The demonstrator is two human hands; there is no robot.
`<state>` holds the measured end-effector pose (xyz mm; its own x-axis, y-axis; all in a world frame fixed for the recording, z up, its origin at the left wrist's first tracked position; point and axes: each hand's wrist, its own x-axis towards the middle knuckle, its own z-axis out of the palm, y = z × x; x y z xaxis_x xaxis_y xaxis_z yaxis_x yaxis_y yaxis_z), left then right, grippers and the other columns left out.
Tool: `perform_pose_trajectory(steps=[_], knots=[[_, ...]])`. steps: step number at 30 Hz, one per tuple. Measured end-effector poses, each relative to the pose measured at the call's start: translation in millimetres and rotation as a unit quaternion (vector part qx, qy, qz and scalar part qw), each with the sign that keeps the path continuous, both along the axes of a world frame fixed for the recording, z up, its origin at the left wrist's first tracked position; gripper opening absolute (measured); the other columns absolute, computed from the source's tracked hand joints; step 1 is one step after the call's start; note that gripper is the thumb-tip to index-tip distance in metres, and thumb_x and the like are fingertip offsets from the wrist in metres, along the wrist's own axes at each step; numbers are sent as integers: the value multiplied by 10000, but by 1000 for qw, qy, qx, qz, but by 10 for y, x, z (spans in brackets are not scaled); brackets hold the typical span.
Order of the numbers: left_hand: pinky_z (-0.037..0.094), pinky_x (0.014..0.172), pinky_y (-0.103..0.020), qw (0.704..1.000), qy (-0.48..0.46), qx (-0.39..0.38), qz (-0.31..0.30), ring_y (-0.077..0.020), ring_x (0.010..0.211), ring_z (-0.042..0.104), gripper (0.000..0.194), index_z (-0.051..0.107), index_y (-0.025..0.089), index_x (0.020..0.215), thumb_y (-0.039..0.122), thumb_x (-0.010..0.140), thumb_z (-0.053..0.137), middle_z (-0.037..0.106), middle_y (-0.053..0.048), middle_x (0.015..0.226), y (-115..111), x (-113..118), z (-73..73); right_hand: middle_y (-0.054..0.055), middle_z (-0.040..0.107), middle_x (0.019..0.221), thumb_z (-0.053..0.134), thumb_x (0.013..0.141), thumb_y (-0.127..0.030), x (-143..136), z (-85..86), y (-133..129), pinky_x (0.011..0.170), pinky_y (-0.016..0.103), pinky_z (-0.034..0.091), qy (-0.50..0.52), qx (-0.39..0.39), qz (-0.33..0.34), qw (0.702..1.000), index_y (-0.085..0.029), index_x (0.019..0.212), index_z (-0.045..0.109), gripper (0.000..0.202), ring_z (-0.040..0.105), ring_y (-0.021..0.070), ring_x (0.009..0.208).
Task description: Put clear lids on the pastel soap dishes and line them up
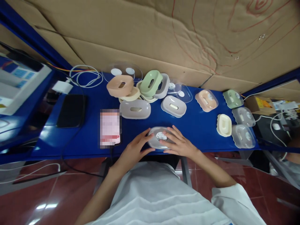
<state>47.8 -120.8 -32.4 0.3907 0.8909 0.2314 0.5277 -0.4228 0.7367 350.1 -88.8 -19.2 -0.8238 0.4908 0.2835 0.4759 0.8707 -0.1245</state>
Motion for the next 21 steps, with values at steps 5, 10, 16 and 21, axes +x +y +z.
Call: perform_pose_trajectory(steps=[5,10,16,21], knots=[[581,1163,-423,1000,17,17,-9,-266,1459,621,583,507,304,1585,479,1047,647,551,-117,1656,3,2,16,71,527,1670,782,993,-449,18,-13,-41,1338,678,304,-9,-18,-14,1000,-367,1599,544,656,354,340,1638],[556,1194,-441,1000,17,18,-11,-272,1462,618,559,511,309,1585,457,1061,639,546,-114,1662,16,5,20,88,501,1685,802,976,-444,-3,-28,-20,1330,664,330,26,-25,-4,999,-338,1577,571,653,300,347,1659],[581,1162,-418,1000,23,-6,16,-274,1519,556,630,396,340,1657,458,1078,615,438,-100,1738,-9,32,25,120,471,1688,761,1009,-399,74,200,11,1261,585,475,93,-42,-60,993,-302,1547,594,572,338,356,1642],[584,1162,-421,999,12,-27,37,-269,1496,583,602,399,349,1650,445,1089,595,498,-86,1700,-14,31,33,157,500,1650,778,971,-519,1183,716,636,1254,649,403,174,137,-316,923,-282,1589,535,706,467,354,1555]])
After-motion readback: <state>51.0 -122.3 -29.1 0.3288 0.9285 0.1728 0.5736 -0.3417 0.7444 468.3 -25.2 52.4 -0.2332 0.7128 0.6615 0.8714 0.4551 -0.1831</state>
